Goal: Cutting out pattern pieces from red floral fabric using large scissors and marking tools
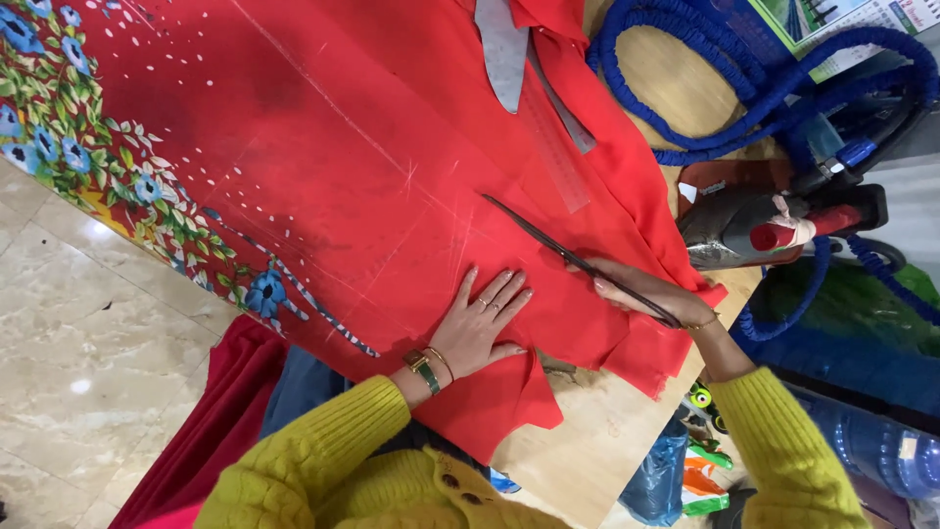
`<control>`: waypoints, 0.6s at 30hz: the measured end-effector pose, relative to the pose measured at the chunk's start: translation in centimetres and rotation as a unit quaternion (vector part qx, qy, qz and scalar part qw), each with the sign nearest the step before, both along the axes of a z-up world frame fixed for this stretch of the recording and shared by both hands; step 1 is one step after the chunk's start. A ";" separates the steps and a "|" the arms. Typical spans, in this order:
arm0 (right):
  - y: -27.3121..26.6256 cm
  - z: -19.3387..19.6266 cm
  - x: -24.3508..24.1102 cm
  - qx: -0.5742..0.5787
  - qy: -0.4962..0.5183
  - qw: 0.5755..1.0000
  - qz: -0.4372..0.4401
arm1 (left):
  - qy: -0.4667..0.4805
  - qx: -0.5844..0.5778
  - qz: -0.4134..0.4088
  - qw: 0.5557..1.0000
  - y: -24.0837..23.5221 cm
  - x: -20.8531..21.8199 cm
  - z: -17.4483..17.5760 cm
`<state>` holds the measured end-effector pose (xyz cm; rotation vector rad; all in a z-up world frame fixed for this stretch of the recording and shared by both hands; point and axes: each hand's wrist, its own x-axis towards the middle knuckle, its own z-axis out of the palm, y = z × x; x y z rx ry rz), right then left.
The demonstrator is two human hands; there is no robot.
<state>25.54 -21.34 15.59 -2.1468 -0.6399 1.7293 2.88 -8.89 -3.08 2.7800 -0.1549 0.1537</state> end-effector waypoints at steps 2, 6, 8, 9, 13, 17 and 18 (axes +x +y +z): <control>-0.4 -1.4 0.2 -0.005 0.000 1.000 -0.006 | 0.005 0.000 -0.004 1.000 0.0 0.0 0.0; -1.2 -4.6 0.8 -0.024 -0.001 0.999 -0.027 | 0.019 -0.008 -0.009 1.000 0.2 0.1 0.1; -1.1 -4.7 0.8 -0.014 0.007 0.999 -0.045 | 0.024 -0.010 -0.011 1.000 0.2 0.0 0.1; -0.9 -4.8 0.8 -0.004 0.018 0.998 -0.064 | 0.031 -0.012 -0.015 0.999 0.2 0.0 0.1; 3.4 0.2 -0.3 -0.034 -0.006 0.999 -0.030 | 0.040 -0.028 -0.022 0.999 0.3 0.1 0.0; 4.0 -1.7 -0.1 -0.024 -0.017 1.000 -0.001 | 0.058 -0.029 -0.027 0.997 0.5 0.1 0.4; 4.0 -2.1 -0.1 -0.014 -0.010 1.000 -0.007 | 0.063 -0.025 -0.028 0.997 0.5 0.1 0.5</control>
